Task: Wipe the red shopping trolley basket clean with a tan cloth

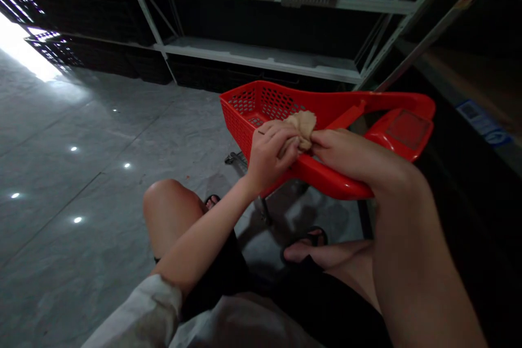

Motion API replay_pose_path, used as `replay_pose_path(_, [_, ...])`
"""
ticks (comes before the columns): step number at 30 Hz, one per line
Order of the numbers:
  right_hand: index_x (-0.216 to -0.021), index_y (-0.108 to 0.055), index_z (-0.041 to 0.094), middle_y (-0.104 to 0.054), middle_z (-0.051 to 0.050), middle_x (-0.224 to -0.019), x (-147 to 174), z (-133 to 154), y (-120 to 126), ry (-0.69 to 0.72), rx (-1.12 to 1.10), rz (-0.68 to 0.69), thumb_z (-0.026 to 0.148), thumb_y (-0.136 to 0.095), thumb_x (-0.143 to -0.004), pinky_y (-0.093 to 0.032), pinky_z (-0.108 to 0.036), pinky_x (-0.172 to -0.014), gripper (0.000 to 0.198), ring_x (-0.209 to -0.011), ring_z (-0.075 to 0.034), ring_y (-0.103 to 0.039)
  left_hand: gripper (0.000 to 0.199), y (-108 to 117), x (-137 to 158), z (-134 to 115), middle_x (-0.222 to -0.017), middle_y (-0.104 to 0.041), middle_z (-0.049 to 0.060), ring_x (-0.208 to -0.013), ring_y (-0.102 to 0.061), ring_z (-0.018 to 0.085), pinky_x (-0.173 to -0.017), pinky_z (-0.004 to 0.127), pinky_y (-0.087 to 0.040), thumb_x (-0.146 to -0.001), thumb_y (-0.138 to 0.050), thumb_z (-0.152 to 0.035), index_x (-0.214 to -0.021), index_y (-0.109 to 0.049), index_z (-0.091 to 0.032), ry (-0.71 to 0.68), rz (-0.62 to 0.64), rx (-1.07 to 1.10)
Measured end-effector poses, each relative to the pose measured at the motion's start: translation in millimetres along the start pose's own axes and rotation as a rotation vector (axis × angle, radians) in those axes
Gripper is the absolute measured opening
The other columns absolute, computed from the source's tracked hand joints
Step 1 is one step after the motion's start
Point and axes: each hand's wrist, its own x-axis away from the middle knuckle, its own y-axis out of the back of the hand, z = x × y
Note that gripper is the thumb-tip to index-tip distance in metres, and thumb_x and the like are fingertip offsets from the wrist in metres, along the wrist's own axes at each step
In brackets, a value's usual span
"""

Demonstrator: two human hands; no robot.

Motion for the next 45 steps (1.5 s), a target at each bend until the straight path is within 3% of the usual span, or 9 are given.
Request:
replay_pose_path(5, [-0.122,-0.074,0.029,-0.079,-0.003,-0.118,2.7,-12.8,-0.3,0.099,-0.147,-0.096,0.025,-0.041,-0.097,-0.055,-0.032,-0.093,0.042,-0.105,-0.023,-0.073,0.062,-4.8,-12.7,74.1,-0.08,-0.073,0.002,-0.083,-0.067,0.018,-0.103,0.04,-0.046,-0.109,-0.018,-0.045,-0.079,-0.067,-0.022,0.038,0.365,-0.066])
replay_pose_path(10, [-0.118,-0.076,0.028,-0.081,-0.002,-0.11,-2.8,-27.3,4.2,0.122,-0.196,0.005,0.028,-0.044,-0.096,-0.058,-0.032,-0.093,0.039,-0.101,-0.021,-0.074,0.065,9.4,-26.0,145.9,-0.075,-0.072,0.004,-0.082,-0.067,0.02,-0.107,0.043,-0.045,-0.107,-0.02,-0.053,-0.067,-0.062,-0.024,0.051,0.485,-0.182])
replay_pose_path(14, [-0.114,-0.078,0.026,-0.08,-0.003,-0.117,-15.2,-48.3,10.0,0.19,-0.181,0.044,0.031,-0.049,-0.095,-0.058,-0.035,-0.098,0.036,-0.107,-0.023,-0.073,0.061,17.6,-36.0,171.2,-0.073,-0.069,0.005,-0.081,-0.066,0.019,-0.1,0.041,-0.049,-0.109,-0.025,-0.053,-0.071,-0.06,-0.021,0.178,0.427,-0.307])
replay_pose_path(19, [-0.116,-0.078,0.023,-0.079,-0.005,-0.122,-27.1,-57.5,19.0,0.178,-0.047,0.14,0.033,-0.048,-0.097,-0.055,-0.032,-0.1,0.037,-0.111,-0.022,-0.073,0.048,-9.4,-11.3,119.8,-0.096,-0.071,0.011,-0.101,-0.066,0.025,-0.107,0.047,-0.042,-0.11,-0.026,-0.044,-0.097,-0.063,-0.017,0.196,0.28,-0.352])
replay_pose_path(25, [-0.118,-0.075,0.011,-0.075,-0.019,-0.127,-26.7,-38.5,8.8,-0.001,0.207,0.134,0.019,-0.037,-0.099,-0.055,-0.03,-0.093,0.043,-0.109,-0.026,-0.074,0.045,-56.2,29.6,25.8,-0.142,-0.057,0.017,-0.137,-0.049,0.028,-0.116,0.046,-0.038,-0.103,-0.039,-0.035,-0.143,-0.05,-0.016,-0.039,0.18,-0.116])
replay_pose_path(28, [-0.124,-0.073,0.014,-0.073,-0.017,-0.133,-23.6,-45.1,0.9,-0.044,0.139,0.062,0.022,-0.037,-0.1,-0.054,-0.031,-0.096,0.044,-0.114,-0.027,-0.072,0.04,-71.7,53.9,28.2,-0.137,-0.06,0.016,-0.136,-0.051,0.027,-0.118,0.048,-0.04,-0.101,-0.044,-0.029,-0.138,-0.056,-0.019,-0.002,0.124,-0.111])
replay_pose_path(36, [-0.127,-0.073,0.027,-0.075,-0.004,-0.132,-19.7,-81.2,3.9,0.104,-0.066,0.053,0.046,-0.05,-0.098,-0.05,-0.037,-0.11,0.042,-0.122,-0.024,-0.069,0.02,-88.6,146.0,79.1,-0.096,-0.069,0.007,-0.1,-0.069,0.024,-0.089,0.039,-0.06,-0.094,-0.057,-0.042,-0.101,-0.072,-0.031,-0.02,0.39,-0.066])
replay_pose_path(39, [-0.127,-0.073,0.024,-0.074,-0.006,-0.132,-20.3,-82.7,4.7,0.096,-0.096,0.083,0.051,-0.051,-0.098,-0.051,-0.036,-0.108,0.046,-0.121,-0.025,-0.069,0.025,-91.2,140.8,75.5,-0.094,-0.068,0.009,-0.095,-0.069,0.025,-0.086,0.038,-0.06,-0.096,-0.053,-0.044,-0.103,-0.072,-0.029,-0.054,0.387,-0.047])
replay_pose_path(45, [-0.111,-0.078,0.025,-0.079,-0.005,-0.12,-16.2,-78.9,7.7,0.043,-0.181,0.105,0.059,-0.033,-0.103,-0.053,-0.035,-0.101,0.058,-0.114,-0.027,-0.071,0.037,-106.9,55.0,39.5,-0.131,-0.06,0.015,-0.126,-0.058,0.033,-0.109,0.053,-0.049,-0.105,-0.042,-0.041,-0.134,-0.059,-0.024,0.048,0.098,-0.061])
